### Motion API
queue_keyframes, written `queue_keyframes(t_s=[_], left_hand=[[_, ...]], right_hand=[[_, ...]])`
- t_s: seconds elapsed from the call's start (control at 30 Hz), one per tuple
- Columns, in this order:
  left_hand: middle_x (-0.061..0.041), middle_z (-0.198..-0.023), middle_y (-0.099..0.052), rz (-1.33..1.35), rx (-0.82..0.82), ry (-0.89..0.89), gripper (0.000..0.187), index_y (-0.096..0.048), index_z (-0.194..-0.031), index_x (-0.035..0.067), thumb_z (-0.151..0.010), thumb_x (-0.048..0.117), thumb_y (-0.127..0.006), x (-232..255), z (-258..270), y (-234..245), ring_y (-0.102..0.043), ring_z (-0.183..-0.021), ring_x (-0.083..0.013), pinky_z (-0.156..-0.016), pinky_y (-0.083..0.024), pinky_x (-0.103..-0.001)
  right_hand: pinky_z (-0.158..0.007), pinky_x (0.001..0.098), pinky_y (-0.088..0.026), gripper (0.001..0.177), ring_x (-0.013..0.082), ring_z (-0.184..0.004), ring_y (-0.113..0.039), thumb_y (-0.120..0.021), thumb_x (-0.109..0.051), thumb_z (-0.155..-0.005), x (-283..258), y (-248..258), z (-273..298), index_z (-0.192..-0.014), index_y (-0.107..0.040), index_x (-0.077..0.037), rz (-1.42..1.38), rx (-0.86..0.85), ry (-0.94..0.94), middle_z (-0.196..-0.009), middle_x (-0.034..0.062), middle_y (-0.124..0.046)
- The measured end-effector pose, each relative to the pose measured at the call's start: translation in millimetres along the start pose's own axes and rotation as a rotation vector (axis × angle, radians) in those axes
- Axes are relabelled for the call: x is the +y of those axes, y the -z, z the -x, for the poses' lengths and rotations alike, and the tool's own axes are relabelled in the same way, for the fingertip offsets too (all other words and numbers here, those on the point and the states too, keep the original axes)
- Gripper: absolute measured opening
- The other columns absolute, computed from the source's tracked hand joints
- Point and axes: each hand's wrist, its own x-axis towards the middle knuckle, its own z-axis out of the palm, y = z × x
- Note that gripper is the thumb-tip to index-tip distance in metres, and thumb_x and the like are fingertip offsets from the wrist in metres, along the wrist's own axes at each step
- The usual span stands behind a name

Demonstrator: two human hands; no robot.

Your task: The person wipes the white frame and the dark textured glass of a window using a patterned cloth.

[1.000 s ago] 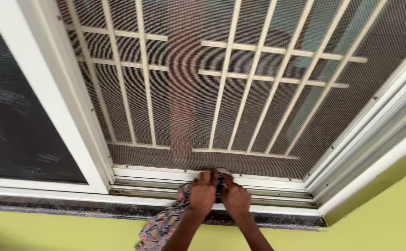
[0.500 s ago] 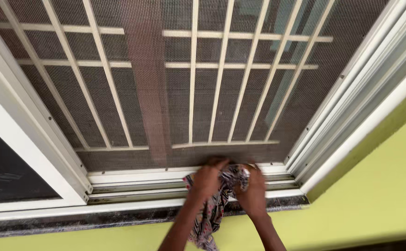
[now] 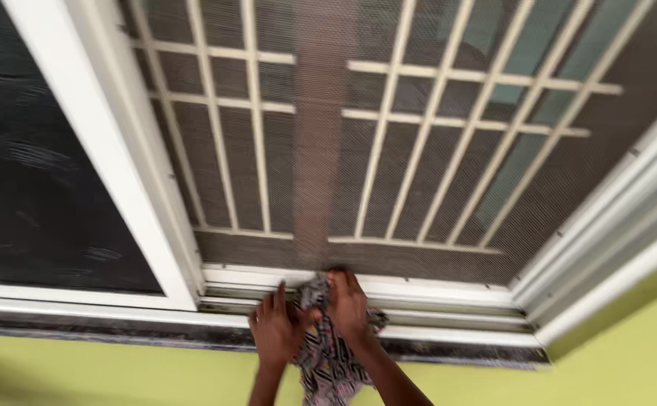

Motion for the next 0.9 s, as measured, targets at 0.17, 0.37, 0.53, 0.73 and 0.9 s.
queue_keyframes(t_s=[0.17, 0.37, 0.53, 0.73, 0.9], left_hand=[[-0.012, -0.106, -0.072, -0.02, 0.213, -0.083, 0.041, -0.068, -0.115, 0.008, -0.082, 0.031, -0.078, -10.1, 9.6, -4.8, -0.065, -0.1, -0.0334, -0.092, -0.046, -0.059], [-0.014, -0.095, -0.063, 0.087, 0.577, 0.121, 0.014, -0.07, -0.101, 0.01, -0.092, 0.021, -0.07, -37.7, -77.7, 56.3, -0.059, -0.091, -0.0368, -0.077, -0.048, -0.049], [-0.014, -0.113, -0.062, -0.291, 0.462, -0.092, 0.028, -0.072, -0.112, 0.007, -0.09, 0.018, -0.059, -81.9, -78.8, 46.9, -0.056, -0.102, -0.0345, -0.085, -0.046, -0.05], [-0.015, -0.117, -0.061, -0.446, 0.249, -0.112, 0.041, -0.068, -0.124, 0.005, -0.086, 0.016, -0.058, -115.4, -66.9, 23.5, -0.056, -0.106, -0.0331, -0.091, -0.047, -0.048], [-0.016, -0.12, -0.061, -0.366, 0.213, -0.133, 0.046, -0.066, -0.128, 0.009, -0.083, 0.014, -0.057, -97.1, -66.8, 23.6, -0.056, -0.111, -0.0347, -0.094, -0.048, -0.048]], right_hand=[[-0.052, 0.0408, -0.052, 0.021, 0.0271, -0.053, -0.061, -0.064, 0.001, -0.094, -19.5, 10.6, -9.9, -0.112, -0.069, -0.005, -0.207, -0.159, -0.3, -0.079, 0.0133, -0.063], [-0.044, 0.0357, -0.048, 0.033, 0.0234, -0.053, -0.061, -0.062, -0.003, -0.088, -75.5, -38.6, -50.1, -0.119, -0.071, -0.006, -0.129, -0.088, -0.009, -0.09, 0.0151, -0.065], [-0.055, 0.04, -0.054, 0.042, 0.0314, -0.09, -0.069, -0.066, -0.014, -0.081, -85.1, -118.7, -56.9, -0.122, -0.067, -0.007, 0.225, -0.367, 0.343, -0.108, 0.0141, -0.06], [-0.051, 0.0378, -0.058, 0.052, 0.0362, -0.089, -0.067, -0.065, -0.01, -0.089, -74.4, -110.3, -49.2, -0.14, -0.057, 0.001, 0.337, -0.606, 0.461, -0.116, 0.0262, -0.055], [-0.047, 0.0392, -0.057, 0.077, 0.0354, -0.066, -0.07, -0.067, -0.005, -0.08, -78.1, -65.2, -67.5, -0.151, -0.039, 0.006, 0.256, -1.016, 0.121, -0.125, 0.0363, -0.048]])
